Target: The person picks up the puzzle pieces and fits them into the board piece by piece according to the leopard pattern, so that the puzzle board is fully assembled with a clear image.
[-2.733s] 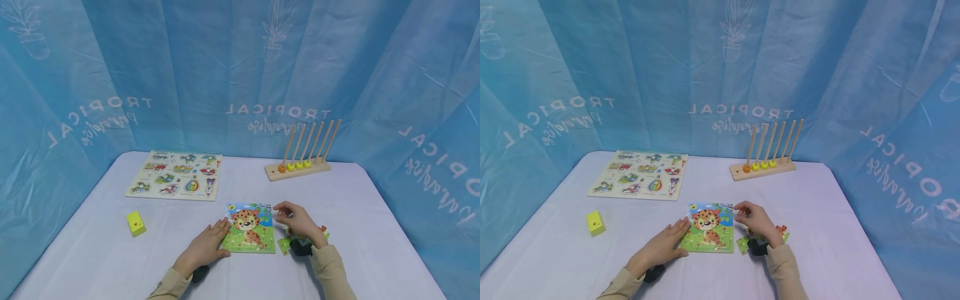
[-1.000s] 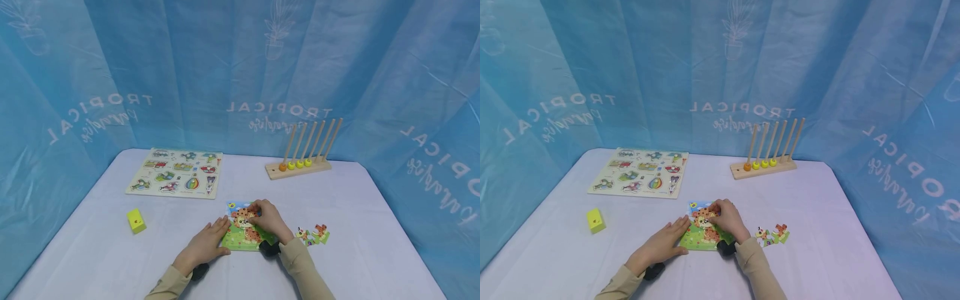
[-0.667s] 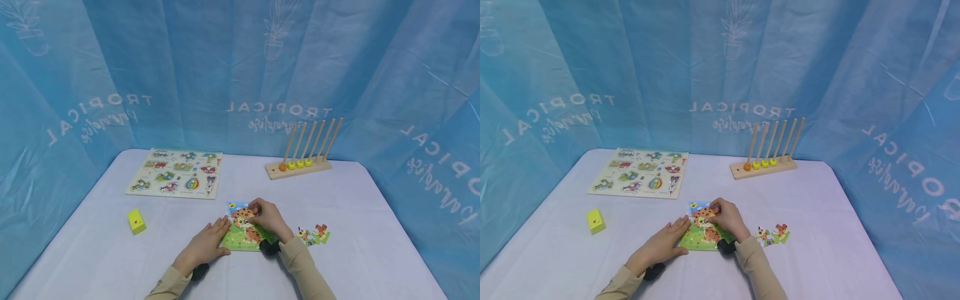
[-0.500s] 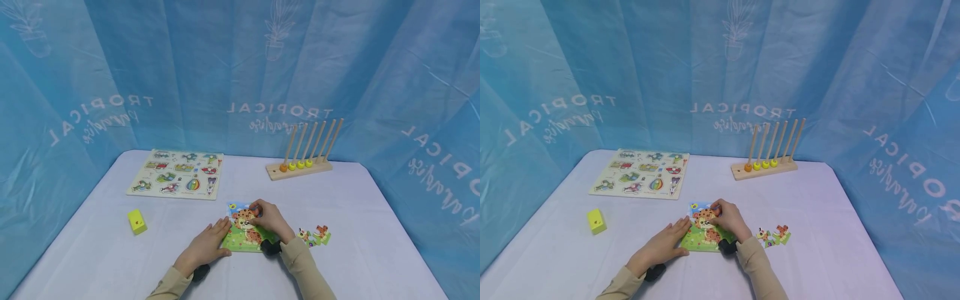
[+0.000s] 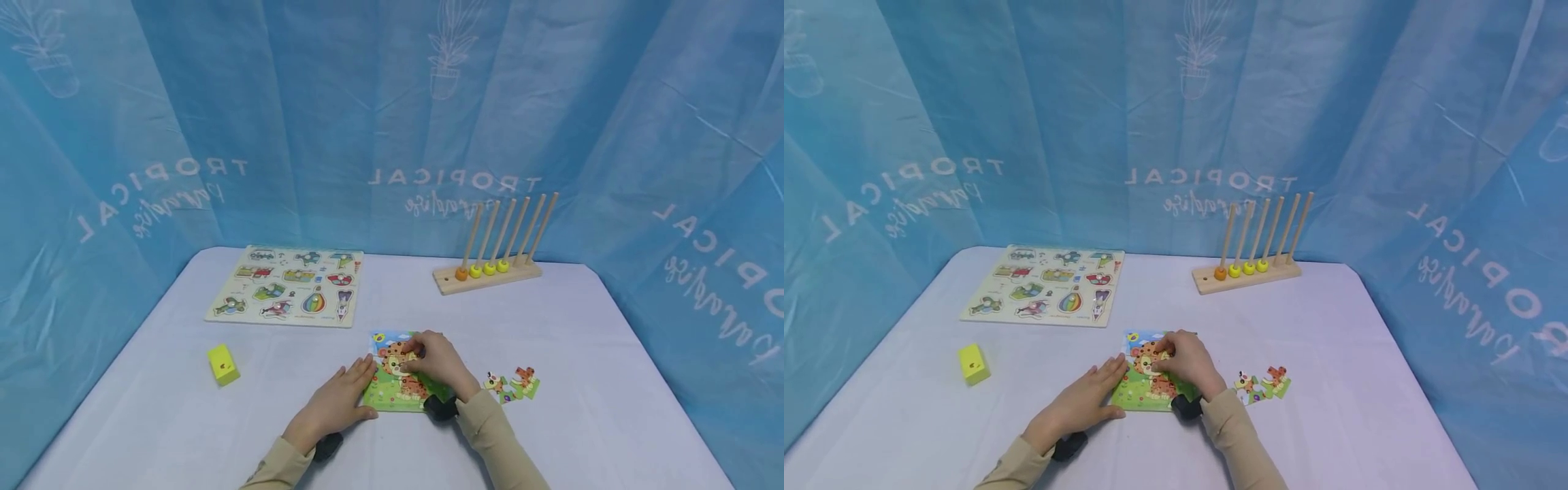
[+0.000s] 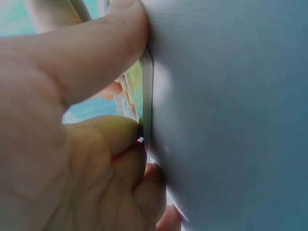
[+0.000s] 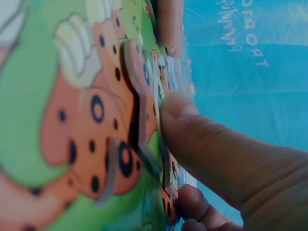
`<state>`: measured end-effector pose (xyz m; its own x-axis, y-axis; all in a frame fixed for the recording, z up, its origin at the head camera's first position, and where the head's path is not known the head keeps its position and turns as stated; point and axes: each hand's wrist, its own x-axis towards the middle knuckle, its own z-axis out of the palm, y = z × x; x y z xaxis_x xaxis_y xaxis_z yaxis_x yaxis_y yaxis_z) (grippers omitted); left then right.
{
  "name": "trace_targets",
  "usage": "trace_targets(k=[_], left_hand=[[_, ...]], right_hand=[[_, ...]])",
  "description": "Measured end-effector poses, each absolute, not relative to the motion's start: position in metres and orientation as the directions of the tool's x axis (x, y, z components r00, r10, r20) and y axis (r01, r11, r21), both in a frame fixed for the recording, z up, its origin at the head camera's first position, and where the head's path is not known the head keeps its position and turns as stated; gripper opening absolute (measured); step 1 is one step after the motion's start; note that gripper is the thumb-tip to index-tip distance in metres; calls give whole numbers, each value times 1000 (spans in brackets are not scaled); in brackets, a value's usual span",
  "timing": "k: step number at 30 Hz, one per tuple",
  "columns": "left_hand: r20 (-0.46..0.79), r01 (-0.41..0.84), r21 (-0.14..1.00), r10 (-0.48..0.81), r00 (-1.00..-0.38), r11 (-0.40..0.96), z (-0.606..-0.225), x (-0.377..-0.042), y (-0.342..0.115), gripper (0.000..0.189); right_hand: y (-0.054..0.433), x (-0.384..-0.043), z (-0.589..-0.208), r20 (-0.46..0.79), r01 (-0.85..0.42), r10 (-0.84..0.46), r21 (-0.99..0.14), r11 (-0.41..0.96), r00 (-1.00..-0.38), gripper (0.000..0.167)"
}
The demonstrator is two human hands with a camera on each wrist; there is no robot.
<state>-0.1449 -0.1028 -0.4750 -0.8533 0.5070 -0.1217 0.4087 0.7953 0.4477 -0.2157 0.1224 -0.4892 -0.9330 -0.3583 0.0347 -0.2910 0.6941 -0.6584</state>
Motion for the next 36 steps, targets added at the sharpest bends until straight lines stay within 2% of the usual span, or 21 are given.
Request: trace_targets(k=[11,14,18,24,31,36], left_hand=[[-122,403,437,497,-859,804,-474,-145,-102,82],[-116,410,443,504,-856,797,-473,-145,-102,83],[-118,412,459,513,-850,788,-474,-144,-101,84],[-117,405,446,500,-858,798,-478,-144,-102,83],[-118,404,442,499,-859,801,-480,-145,-103,83],[-118,396,446,491,-863,803,-478,-145,-104,83]], right_hand=[[122,-218,-492,48,-253,-311,-702,666,-949,29],[129,-218,-492,41,-244,-325,-750,615,-945,31],[154,-220,-489,24,-187,-316,-848,495,-948,37],[217,-220,-478,16,-86,-174,-909,407,-985,46],[285,-192,-472,-38,22,-22,-866,499,-999,48],[308,-170,-476,-64,58,9,-811,582,-998,50]])
